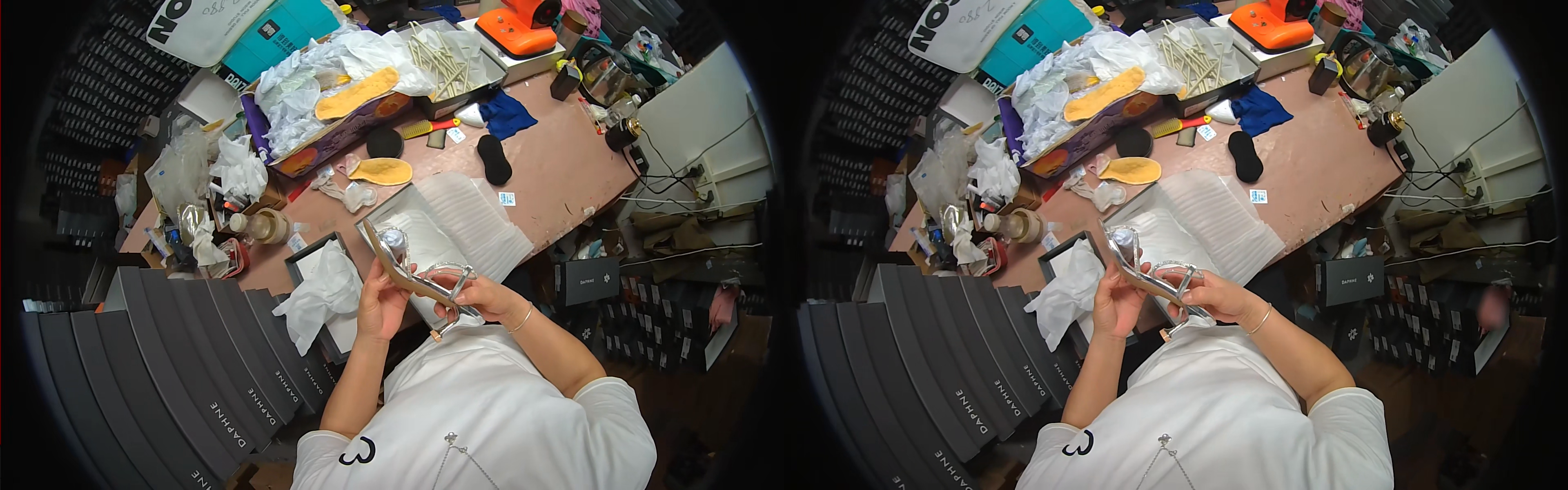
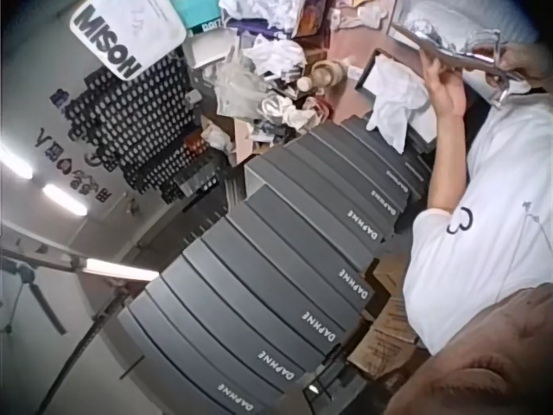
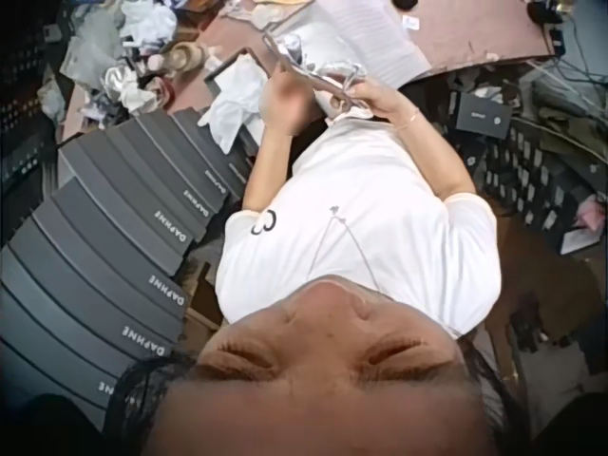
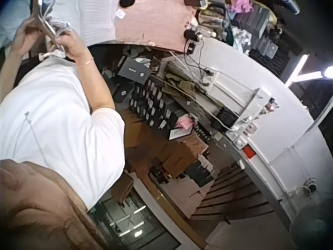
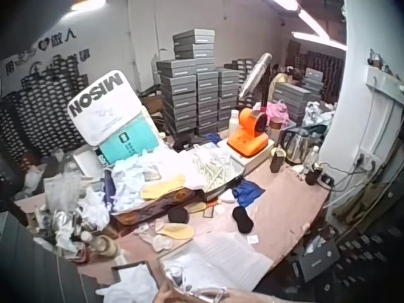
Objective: Packaging a pair of high-heeled sandals into a shoe box with protective tissue paper and foam inserts.
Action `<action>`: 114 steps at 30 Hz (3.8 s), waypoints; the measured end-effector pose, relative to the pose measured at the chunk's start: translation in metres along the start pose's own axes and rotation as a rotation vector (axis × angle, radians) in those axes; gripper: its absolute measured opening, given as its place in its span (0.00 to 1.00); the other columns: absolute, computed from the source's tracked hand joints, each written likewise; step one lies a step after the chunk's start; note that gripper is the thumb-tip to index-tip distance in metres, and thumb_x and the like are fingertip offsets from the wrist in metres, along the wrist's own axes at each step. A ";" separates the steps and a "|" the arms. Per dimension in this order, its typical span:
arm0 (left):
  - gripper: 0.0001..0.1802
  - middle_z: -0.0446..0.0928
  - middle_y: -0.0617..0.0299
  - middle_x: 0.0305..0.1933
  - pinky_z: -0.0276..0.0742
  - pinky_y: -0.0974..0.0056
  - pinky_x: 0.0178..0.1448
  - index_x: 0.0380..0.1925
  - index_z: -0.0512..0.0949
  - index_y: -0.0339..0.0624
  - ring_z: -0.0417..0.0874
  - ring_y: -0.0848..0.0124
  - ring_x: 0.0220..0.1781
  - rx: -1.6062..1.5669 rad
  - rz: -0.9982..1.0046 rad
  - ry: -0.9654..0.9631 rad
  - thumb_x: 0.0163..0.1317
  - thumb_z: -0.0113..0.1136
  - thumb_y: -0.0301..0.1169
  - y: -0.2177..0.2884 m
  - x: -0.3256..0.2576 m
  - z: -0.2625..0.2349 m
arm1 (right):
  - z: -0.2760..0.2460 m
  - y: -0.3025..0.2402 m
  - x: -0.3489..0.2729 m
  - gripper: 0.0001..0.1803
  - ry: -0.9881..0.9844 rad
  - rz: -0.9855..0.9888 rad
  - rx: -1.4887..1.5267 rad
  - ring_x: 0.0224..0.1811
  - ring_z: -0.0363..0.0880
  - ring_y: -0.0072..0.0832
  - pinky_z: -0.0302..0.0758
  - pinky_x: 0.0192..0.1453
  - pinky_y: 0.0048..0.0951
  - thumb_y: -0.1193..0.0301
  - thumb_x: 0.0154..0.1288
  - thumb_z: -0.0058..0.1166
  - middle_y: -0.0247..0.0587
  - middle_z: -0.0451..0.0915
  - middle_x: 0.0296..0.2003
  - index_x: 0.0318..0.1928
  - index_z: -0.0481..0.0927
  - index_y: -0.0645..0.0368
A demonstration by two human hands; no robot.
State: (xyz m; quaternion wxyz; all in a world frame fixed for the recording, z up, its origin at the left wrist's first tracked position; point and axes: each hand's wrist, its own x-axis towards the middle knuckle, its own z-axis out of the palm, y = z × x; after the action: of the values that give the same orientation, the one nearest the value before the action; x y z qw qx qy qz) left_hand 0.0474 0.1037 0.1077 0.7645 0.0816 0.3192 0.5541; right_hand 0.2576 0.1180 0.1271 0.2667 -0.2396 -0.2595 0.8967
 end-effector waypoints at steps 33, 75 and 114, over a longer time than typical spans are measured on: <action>0.45 0.73 0.49 0.54 0.81 0.58 0.56 0.71 0.52 0.49 0.79 0.60 0.52 -0.232 -0.130 -0.129 0.49 0.48 0.17 -0.012 -0.008 -0.037 | 0.060 0.012 0.001 0.30 0.257 -0.684 -1.857 0.44 0.76 0.29 0.60 0.58 0.46 0.59 0.44 0.69 0.35 0.79 0.45 0.49 0.78 0.58; 0.29 0.72 0.64 0.36 0.70 0.60 0.62 0.67 0.57 0.47 0.77 0.76 0.35 0.029 0.349 0.254 0.69 0.53 0.39 -0.007 -0.005 -0.032 | 0.018 -0.057 0.093 0.12 0.172 -0.441 -1.231 0.39 0.78 0.37 0.73 0.47 0.34 0.68 0.62 0.56 0.43 0.79 0.39 0.43 0.82 0.59; 0.36 0.74 0.61 0.47 0.72 0.69 0.49 0.72 0.48 0.41 0.74 0.78 0.43 0.049 0.314 0.370 0.69 0.54 0.30 0.030 -0.047 -0.116 | 0.158 -0.031 0.432 0.11 -0.456 -0.821 -1.803 0.44 0.76 0.38 0.69 0.47 0.37 0.72 0.53 0.59 0.39 0.78 0.37 0.39 0.81 0.55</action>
State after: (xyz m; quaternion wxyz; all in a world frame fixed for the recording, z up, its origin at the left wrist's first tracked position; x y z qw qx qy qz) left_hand -0.0521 0.0460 0.0494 0.5952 0.0461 0.4505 0.6638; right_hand -0.1423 0.3477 0.1380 0.2180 -0.0672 -0.9459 0.2307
